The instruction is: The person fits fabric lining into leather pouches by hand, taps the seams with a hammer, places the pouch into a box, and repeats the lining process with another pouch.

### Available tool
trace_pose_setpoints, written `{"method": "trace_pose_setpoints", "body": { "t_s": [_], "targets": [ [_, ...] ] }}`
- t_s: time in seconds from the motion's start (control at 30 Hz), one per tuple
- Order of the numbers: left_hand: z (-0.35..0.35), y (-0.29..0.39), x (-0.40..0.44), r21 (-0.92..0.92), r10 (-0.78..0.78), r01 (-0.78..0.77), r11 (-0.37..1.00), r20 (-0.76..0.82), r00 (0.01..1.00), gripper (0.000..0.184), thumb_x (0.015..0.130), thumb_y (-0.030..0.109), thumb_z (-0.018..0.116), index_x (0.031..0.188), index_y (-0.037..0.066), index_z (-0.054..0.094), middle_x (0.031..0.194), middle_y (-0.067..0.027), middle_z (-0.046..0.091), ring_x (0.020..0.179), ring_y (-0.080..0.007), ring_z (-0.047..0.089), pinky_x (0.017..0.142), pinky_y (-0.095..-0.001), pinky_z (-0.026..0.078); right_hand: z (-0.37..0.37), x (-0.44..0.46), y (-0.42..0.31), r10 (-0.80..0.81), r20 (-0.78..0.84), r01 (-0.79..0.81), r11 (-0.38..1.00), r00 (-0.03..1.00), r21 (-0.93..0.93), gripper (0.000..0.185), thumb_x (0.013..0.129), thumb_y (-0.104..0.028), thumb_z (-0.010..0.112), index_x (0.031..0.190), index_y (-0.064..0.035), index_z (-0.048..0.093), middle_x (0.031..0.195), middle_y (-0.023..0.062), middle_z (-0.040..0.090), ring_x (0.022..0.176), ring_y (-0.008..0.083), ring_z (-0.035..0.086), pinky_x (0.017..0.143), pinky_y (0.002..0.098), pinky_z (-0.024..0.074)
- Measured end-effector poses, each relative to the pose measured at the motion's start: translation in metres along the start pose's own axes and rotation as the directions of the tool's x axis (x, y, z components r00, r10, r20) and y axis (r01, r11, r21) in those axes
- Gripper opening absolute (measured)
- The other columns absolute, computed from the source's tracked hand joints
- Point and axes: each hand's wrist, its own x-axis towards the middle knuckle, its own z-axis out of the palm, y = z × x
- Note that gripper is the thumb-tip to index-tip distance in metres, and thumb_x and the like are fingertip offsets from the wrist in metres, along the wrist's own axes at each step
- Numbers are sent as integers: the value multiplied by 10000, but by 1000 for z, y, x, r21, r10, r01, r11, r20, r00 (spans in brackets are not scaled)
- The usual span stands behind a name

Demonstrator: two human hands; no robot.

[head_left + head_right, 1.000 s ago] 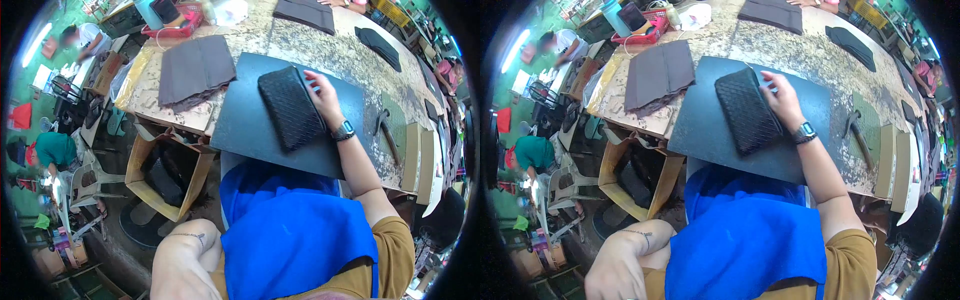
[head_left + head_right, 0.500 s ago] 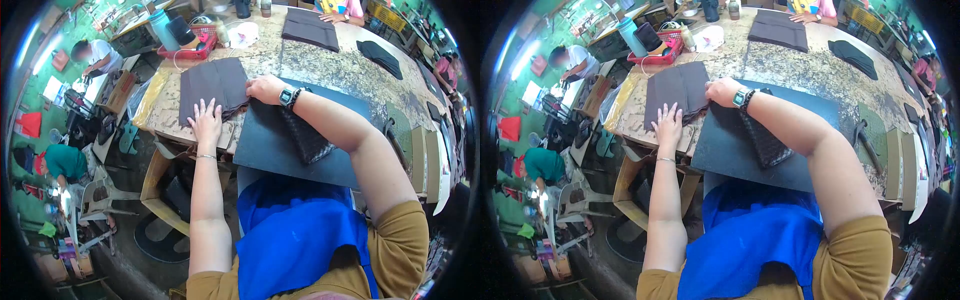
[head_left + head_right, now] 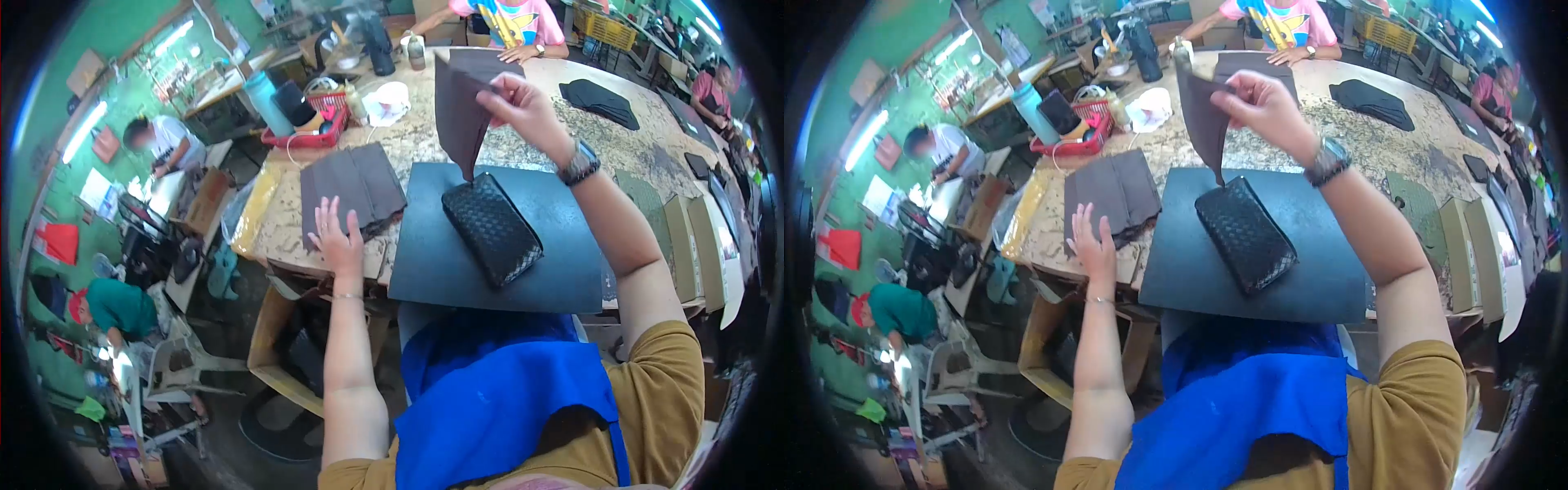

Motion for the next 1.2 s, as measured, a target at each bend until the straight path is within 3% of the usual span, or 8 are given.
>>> {"method": "trace_pose_setpoints", "body": {
  "t_s": [0.17,0.47,0.53,0.6,0.73,0.97,1.07,1.2],
  "targets": [
    [-50,154,-6,-410,482,-500,763,-154,862,381,842,207,765,1131,14,611,1113,-134,655,976,-276,654,839,-369,516,38,-48,-31,-1,-28,3,997,1000,78,188,906,-95,728,823,-80,560,678,-68,597,596,-12,559,521,163,443],
    [-37,226,-15,-577,261,-193,794,36,965,186,911,114,672,1038,-22,671,900,-141,701,728,-245,685,686,-331,541,34,-74,-38,-59,-105,91,941,993,325,179,901,-141,743,924,-49,591,778,-26,639,706,11,577,614,183,466],
    [-39,232,-18,-649,161,-30,760,144,976,187,954,111,639,1029,-53,685,839,-81,705,707,-114,642,649,-258,512,26,-82,-35,-36,-41,50,897,999,440,185,913,-146,728,1000,-44,600,847,-17,647,766,12,581,661,187,475],
    [-41,235,-15,-664,123,58,745,222,967,213,964,113,644,1065,-73,676,841,-14,685,746,-22,574,641,-198,477,20,-94,-16,-42,9,36,932,999,360,264,912,-162,730,1093,-31,590,910,-17,641,827,22,580,712,197,487],
    [-32,242,-13,-783,98,248,570,365,926,149,910,88,716,983,-40,695,855,-27,691,753,-42,608,674,-187,486,15,-120,-9,18,52,-28,982,998,189,413,839,-202,807,1143,-26,589,1048,25,631,892,71,598,808,243,539],
    [-20,256,-18,-725,187,188,663,404,896,128,916,87,708,998,-10,696,890,-30,697,785,-59,625,703,-200,502,4,-130,16,51,46,-63,947,998,315,438,850,-185,792,1197,-24,579,1020,26,655,949,85,620,812,269,554],
    [-9,254,-18,-804,203,359,474,496,844,153,961,104,648,1058,-8,686,945,-37,697,831,-74,633,743,-223,509,5,-131,39,73,40,-83,902,997,424,412,876,-113,750,1237,-25,572,1012,24,662,935,81,630,799,268,559],
    [6,245,-26,-799,157,104,592,240,958,205,990,144,601,1121,-6,651,1057,-35,666,896,-93,606,791,-232,485,-5,-136,48,354,70,-289,617,933,732,417,883,-26,713,1274,-34,567,1033,37,665,900,69,640,762,238,552]
  ]
}}
